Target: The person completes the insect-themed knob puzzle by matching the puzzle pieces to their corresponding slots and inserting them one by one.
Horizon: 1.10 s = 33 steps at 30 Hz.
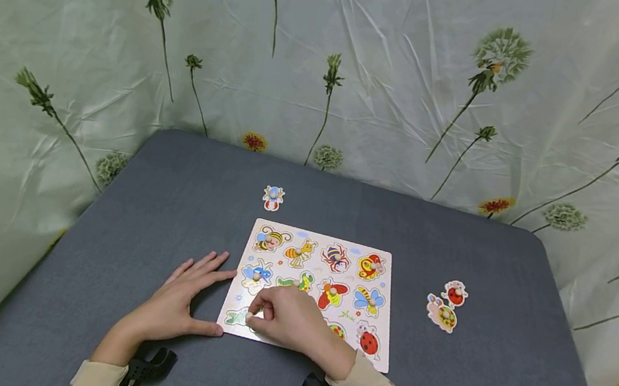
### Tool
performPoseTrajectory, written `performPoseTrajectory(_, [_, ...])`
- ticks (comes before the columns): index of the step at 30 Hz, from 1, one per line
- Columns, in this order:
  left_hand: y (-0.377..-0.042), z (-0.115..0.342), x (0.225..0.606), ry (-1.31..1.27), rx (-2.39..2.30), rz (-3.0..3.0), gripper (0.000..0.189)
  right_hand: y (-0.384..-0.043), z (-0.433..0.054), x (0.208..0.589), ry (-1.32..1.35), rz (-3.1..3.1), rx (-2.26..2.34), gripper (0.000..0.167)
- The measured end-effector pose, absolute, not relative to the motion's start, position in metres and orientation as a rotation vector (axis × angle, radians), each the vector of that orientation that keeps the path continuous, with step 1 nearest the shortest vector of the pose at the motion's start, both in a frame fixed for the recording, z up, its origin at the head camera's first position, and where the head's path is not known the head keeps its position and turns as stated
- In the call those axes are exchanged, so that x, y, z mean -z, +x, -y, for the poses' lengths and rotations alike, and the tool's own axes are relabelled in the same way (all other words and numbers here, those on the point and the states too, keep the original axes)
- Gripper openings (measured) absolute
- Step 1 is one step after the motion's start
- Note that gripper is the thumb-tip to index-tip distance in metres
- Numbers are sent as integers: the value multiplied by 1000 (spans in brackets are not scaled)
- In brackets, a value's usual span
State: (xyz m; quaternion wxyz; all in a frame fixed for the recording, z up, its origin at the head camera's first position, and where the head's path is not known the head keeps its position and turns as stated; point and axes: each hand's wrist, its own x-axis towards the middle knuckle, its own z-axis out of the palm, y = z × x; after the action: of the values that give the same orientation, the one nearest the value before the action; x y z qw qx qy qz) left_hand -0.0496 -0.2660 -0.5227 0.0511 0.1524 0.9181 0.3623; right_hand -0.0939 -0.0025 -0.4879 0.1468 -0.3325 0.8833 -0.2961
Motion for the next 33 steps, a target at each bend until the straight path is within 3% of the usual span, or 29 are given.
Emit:
performPoseTrajectory(10, [-51, 266, 523, 434, -1078, -2775, 103, -113, -5, 484, -879, -2448, 952, 10])
performPoseTrajectory(17, [-52, 265, 522, 430, -1084, -2771, 104, -143, -16, 473, -751, -2448, 1116, 7])
performPoseTrajectory(33, [-49, 266, 524, 449, -1096, -2781, 103, -205, -15, 463, -619, -2473, 1295, 22])
